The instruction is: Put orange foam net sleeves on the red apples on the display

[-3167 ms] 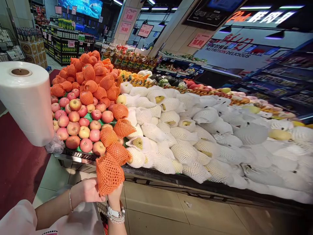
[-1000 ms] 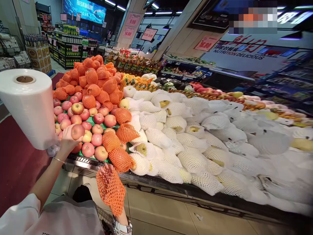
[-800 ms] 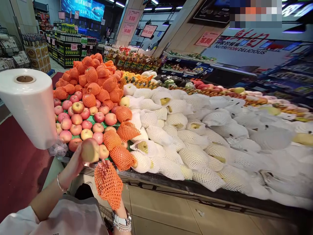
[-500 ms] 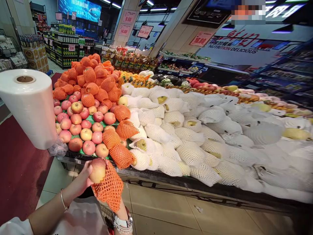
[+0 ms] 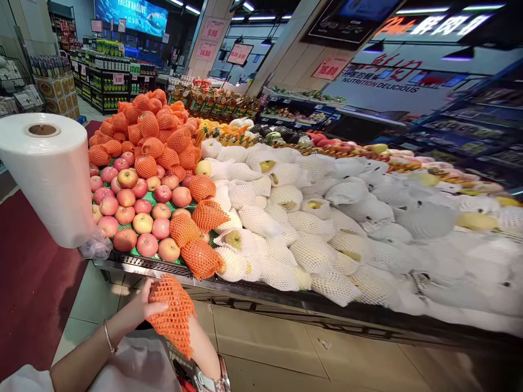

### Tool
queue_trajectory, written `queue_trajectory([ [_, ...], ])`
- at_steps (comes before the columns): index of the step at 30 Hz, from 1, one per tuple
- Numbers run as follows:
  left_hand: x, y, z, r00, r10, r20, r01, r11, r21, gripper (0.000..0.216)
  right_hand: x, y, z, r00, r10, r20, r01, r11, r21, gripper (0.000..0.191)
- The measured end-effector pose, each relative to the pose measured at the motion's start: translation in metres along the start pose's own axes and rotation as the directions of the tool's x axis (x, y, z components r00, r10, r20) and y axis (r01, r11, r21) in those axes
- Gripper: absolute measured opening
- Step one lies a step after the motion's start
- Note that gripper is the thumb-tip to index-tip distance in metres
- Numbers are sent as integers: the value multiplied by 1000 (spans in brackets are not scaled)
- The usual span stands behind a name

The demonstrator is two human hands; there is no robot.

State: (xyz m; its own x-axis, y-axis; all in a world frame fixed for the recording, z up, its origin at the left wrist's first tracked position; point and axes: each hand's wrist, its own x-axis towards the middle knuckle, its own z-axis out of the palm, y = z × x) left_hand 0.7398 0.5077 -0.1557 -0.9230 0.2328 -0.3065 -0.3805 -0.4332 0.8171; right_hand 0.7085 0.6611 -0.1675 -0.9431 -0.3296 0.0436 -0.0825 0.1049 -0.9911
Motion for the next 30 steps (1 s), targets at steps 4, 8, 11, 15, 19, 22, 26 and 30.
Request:
queue_trajectory([
  [4,1,-10,-12,998,-55,41,62,979,-192,51,-27,-16,-23,991,31,129,-18,995,-97,26],
  [8,6,-14,-24,991,-36,131,78,941,-331,55,-49,-28,-42,980,36,196,26,953,-303,29],
  [11,9,-9,-29,991,-36,130,82,925,-370,63,-48,-31,-41,986,-46,163,90,957,-277,45],
  [15,8,-2,-29,998,-36,58,53,945,-324,65,-35,-12,-29,988,-105,-114,76,969,-235,39],
  [19,5,-3,-24,1000,14,-10,-17,954,-299,66,-30,26,-25,993,-58,-107,36,979,-200,57],
  [22,3,-5,-19,1000,10,-28,-18,956,-293,64,-31,46,-25,1000,-3,-25,-2,982,-189,72],
  [26,3,-7,-16,998,-42,-39,27,944,-329,68,-30,38,-24,1000,26,-1,-26,989,-144,70],
  [30,8,-6,-24,993,-68,-99,21,906,-422,73,-23,15,-30,983,-6,-186,10,1000,22,32],
])
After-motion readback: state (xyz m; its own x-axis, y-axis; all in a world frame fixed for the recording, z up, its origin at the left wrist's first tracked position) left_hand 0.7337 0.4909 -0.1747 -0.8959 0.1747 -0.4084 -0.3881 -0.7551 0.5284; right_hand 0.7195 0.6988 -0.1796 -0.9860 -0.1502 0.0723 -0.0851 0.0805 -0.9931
